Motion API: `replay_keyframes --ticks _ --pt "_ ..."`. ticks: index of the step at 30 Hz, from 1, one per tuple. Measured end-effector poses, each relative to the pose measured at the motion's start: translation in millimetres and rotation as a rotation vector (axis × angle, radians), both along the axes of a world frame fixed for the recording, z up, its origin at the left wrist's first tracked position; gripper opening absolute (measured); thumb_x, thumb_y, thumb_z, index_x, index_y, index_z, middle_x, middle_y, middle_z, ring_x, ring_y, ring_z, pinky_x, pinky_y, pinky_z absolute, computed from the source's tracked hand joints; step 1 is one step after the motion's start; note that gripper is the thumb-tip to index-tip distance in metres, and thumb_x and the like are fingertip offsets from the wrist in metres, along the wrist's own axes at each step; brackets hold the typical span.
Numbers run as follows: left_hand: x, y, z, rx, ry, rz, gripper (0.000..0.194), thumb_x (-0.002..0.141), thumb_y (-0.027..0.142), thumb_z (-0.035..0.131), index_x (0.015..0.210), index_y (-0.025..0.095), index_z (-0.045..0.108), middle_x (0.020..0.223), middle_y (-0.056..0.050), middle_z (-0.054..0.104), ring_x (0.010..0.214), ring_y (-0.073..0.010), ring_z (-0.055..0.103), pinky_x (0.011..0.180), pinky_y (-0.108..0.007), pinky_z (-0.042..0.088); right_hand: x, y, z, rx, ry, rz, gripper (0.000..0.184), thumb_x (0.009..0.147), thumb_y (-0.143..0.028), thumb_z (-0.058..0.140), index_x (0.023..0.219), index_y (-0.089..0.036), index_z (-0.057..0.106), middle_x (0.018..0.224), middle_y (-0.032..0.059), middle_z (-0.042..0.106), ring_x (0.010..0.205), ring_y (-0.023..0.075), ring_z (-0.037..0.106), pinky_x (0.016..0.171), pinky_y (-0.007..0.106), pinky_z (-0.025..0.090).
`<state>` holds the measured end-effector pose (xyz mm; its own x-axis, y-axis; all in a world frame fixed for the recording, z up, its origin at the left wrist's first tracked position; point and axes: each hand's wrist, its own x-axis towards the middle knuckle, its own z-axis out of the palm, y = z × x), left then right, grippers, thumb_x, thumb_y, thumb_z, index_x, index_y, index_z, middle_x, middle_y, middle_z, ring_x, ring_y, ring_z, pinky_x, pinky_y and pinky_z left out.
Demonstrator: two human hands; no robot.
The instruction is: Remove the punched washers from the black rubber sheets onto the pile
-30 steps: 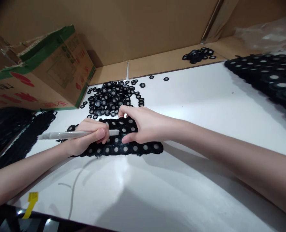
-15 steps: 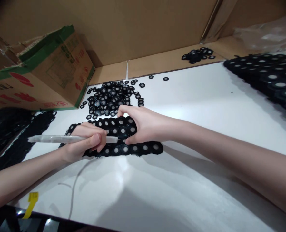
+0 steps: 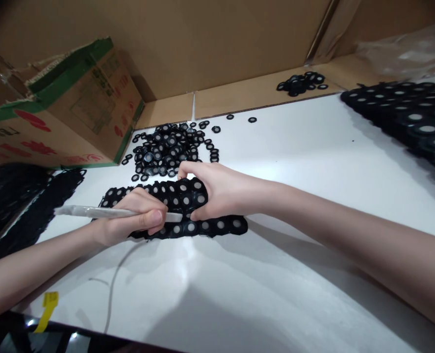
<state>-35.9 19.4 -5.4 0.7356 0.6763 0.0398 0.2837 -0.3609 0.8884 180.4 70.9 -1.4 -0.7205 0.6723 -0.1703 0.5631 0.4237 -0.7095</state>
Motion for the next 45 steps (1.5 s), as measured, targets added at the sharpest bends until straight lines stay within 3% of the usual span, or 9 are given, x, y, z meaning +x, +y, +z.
replay_keyframes --ticks 5,10,14,20,25,29,33,45 --pt "0 0 -2.4 0.020 0.010 -0.016 0.047 0.099 0.031 0.041 0.056 0.015 0.049 0.053 0.001 0.047 0.048 -0.0091 0.041 0.050 -0.024 0.033 1 -1 1.4 -0.001 -0.013 0.021 0.048 0.065 -0.027 0.072 0.105 -0.026 0.045 0.069 -0.0055 0.052 0.058 0.0143 0.048 0.055 0.028 0.034" --pt "0 -7 -4.8 0.136 -0.012 0.077 0.046 0.099 0.035 0.040 0.059 0.015 0.053 0.054 0.000 0.049 0.049 -0.0100 0.043 0.050 -0.024 0.034 -1 -6 5.6 -0.040 -0.064 0.013 0.056 0.059 -0.037 0.078 0.102 -0.027 0.044 0.061 -0.0075 0.052 0.051 0.0144 0.049 0.046 0.027 0.031" --pt "-1 -16 -3.4 0.165 -0.029 0.141 0.049 0.099 0.037 0.039 0.059 0.014 0.056 0.053 -0.001 0.050 0.048 -0.0104 0.042 0.051 -0.026 0.033 -6 -13 10.3 -0.008 -0.130 -0.014 0.054 0.059 -0.031 0.079 0.099 -0.028 0.043 0.061 -0.0077 0.052 0.052 0.0156 0.052 0.046 0.026 0.032" --pt "-7 -25 -6.3 0.036 -0.120 0.187 0.049 0.099 0.049 0.037 0.094 0.013 0.071 0.050 0.002 0.046 0.042 -0.0096 0.042 0.041 -0.023 0.030 -6 -18 10.0 -0.044 -0.098 -0.001 0.055 0.060 -0.025 0.077 0.102 -0.028 0.043 0.065 -0.0061 0.054 0.054 0.0152 0.051 0.044 0.026 0.034" --pt "-8 -29 -5.3 0.017 -0.179 0.134 0.061 0.097 0.056 0.032 0.075 0.012 0.069 0.064 -0.006 0.059 0.051 -0.0120 0.049 0.050 -0.026 0.040 -4 -16 7.0 -0.126 -0.043 0.016 0.055 0.058 -0.020 0.076 0.102 -0.028 0.043 0.070 -0.0055 0.057 0.050 0.0126 0.051 0.041 0.025 0.035" --pt "-5 -33 -2.0 0.021 -0.193 0.156 0.058 0.099 0.049 0.035 0.060 0.013 0.061 0.057 -0.004 0.054 0.051 -0.0130 0.049 0.050 -0.027 0.038 -3 -14 5.2 -0.120 -0.022 0.026 0.054 0.058 -0.021 0.076 0.100 -0.027 0.043 0.070 -0.0063 0.054 0.050 0.0123 0.051 0.040 0.024 0.036" --pt "-1 -34 -3.8 0.025 -0.186 0.077 0.050 0.100 0.039 0.035 0.063 0.015 0.058 0.056 -0.003 0.052 0.049 -0.0124 0.046 0.049 -0.027 0.036 -2 -12 3.7 -0.099 -0.026 0.040 0.054 0.059 -0.023 0.077 0.100 -0.028 0.043 0.069 -0.0069 0.052 0.052 0.0126 0.050 0.042 0.024 0.035" --pt "2 -38 -3.7 0.110 -0.069 0.089 0.048 0.102 0.034 0.033 0.068 0.013 0.059 0.060 -0.002 0.055 0.054 -0.0094 0.049 0.055 -0.021 0.039 -3 -12 6.3 -0.105 -0.027 0.041 0.053 0.058 -0.021 0.077 0.099 -0.027 0.044 0.073 -0.0070 0.052 0.054 0.0117 0.049 0.044 0.024 0.035"
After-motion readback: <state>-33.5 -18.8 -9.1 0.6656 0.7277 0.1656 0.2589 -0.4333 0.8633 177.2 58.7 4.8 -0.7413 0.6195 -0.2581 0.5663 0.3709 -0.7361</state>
